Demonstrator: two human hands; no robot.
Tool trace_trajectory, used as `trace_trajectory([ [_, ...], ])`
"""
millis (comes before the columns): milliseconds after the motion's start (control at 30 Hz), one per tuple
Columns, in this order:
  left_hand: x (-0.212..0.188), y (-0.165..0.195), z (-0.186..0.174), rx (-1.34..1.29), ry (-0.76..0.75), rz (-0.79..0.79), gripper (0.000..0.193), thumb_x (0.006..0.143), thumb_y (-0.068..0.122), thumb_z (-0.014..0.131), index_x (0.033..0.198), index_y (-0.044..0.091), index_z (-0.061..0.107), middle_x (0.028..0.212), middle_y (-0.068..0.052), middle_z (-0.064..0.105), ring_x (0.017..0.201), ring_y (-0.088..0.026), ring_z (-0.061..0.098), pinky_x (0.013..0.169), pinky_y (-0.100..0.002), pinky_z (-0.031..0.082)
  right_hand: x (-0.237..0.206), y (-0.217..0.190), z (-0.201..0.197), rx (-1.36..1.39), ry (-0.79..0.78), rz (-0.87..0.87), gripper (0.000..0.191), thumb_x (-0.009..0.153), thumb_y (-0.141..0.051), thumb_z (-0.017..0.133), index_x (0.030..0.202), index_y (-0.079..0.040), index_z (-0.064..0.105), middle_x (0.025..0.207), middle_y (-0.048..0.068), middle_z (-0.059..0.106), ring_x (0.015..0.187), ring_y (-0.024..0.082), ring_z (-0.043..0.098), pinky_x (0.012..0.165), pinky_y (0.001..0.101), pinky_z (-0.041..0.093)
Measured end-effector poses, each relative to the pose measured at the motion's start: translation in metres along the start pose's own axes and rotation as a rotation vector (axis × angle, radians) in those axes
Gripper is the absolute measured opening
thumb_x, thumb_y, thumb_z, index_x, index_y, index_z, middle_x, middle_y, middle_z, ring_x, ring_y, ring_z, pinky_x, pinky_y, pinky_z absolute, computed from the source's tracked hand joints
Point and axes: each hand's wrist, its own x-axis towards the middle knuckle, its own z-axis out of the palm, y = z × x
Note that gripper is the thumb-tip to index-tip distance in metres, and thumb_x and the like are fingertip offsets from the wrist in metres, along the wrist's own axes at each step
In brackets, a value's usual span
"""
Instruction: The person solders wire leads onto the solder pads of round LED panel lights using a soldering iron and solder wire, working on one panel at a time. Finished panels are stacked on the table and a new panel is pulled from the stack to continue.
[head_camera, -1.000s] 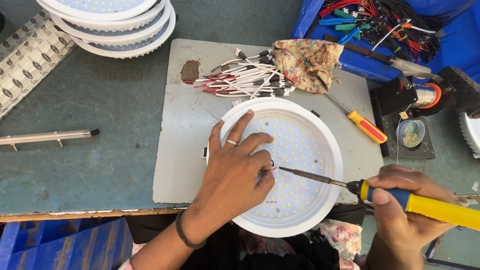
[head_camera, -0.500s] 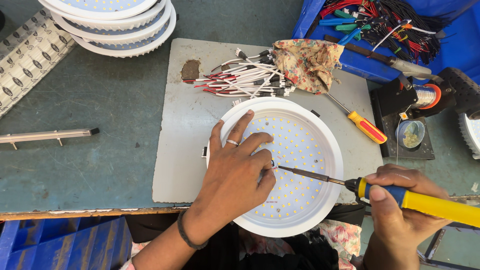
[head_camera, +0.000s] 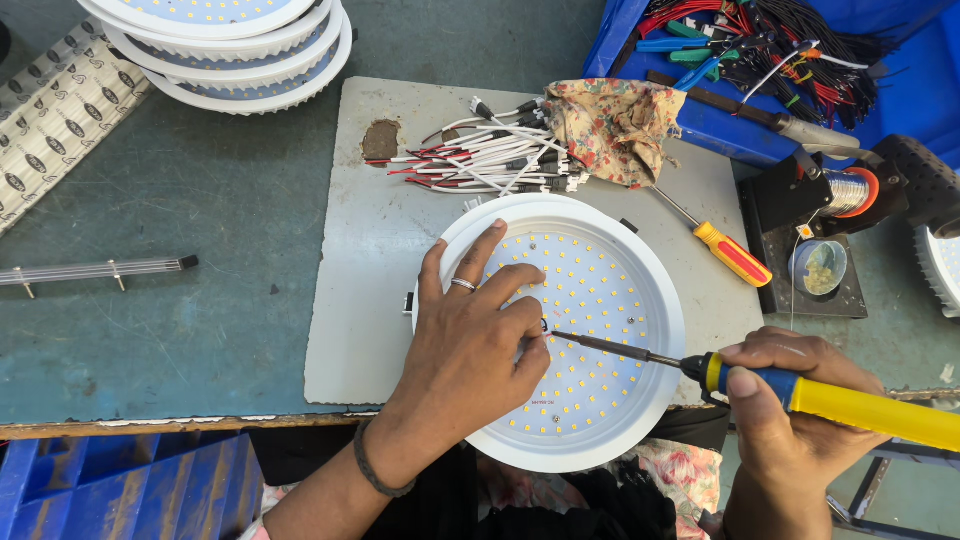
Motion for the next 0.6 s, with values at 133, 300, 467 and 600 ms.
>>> trace_trajectory([
  [133, -0.0002, 0.0001, -0.0008, -0.011, -0.001, -0.005, 0.013, 0.078, 0.016, 0.071, 0.067, 0.010, 0.069, 0.121, -0.007, 0.069, 0.146, -0.041, 0.038, 0.115, -0.071, 0.015, -0.0010, 0.0018, 0.0010, 0.061, 0.032, -0.096, 0.019, 0.095, -0.012, 0.080, 0.101, 0.004, 0.071, 0.096, 0.013, 0.072, 0.087, 0.016, 0.067, 0.088, 0.0239, 0.054],
  [300, 0.0000, 0.0004, -0.0008, -0.011, 0.001, -0.006, 0.013, 0.078, 0.016, 0.071, 0.067, 0.010, 0.068, 0.121, -0.008, 0.069, 0.146, -0.041, 0.038, 0.115, -0.071, 0.014, -0.0014, 0.0007, -0.0012, 0.039, 0.079, -0.029, 0.021, 0.092, -0.013, 0.080, 0.098, 0.005, 0.070, 0.094, 0.014, 0.071, 0.084, 0.016, 0.066, 0.083, 0.0235, 0.053],
  [467, -0.0002, 0.0005, -0.0005, -0.013, 0.001, -0.006, 0.013, 0.078, 0.016, 0.071, 0.067, 0.010, 0.068, 0.120, -0.007, 0.069, 0.146, -0.041, 0.038, 0.116, -0.069, 0.014, -0.0032, 0.0011, -0.0005, 0.031, 0.038, -0.019, 0.019, 0.092, -0.012, 0.079, 0.098, 0.004, 0.071, 0.095, 0.013, 0.071, 0.084, 0.015, 0.065, 0.085, 0.0239, 0.054],
  [600, -0.0003, 0.0000, 0.0003, -0.006, 0.003, -0.003, 0.013, 0.078, 0.016, 0.071, 0.067, 0.010, 0.069, 0.120, -0.008, 0.069, 0.146, -0.041, 0.038, 0.116, -0.069, 0.014, -0.0025, 0.0025, 0.0003, 0.017, -0.007, -0.017, 0.017, 0.092, -0.011, 0.079, 0.098, 0.003, 0.071, 0.094, 0.012, 0.071, 0.085, 0.015, 0.066, 0.084, 0.0235, 0.052],
])
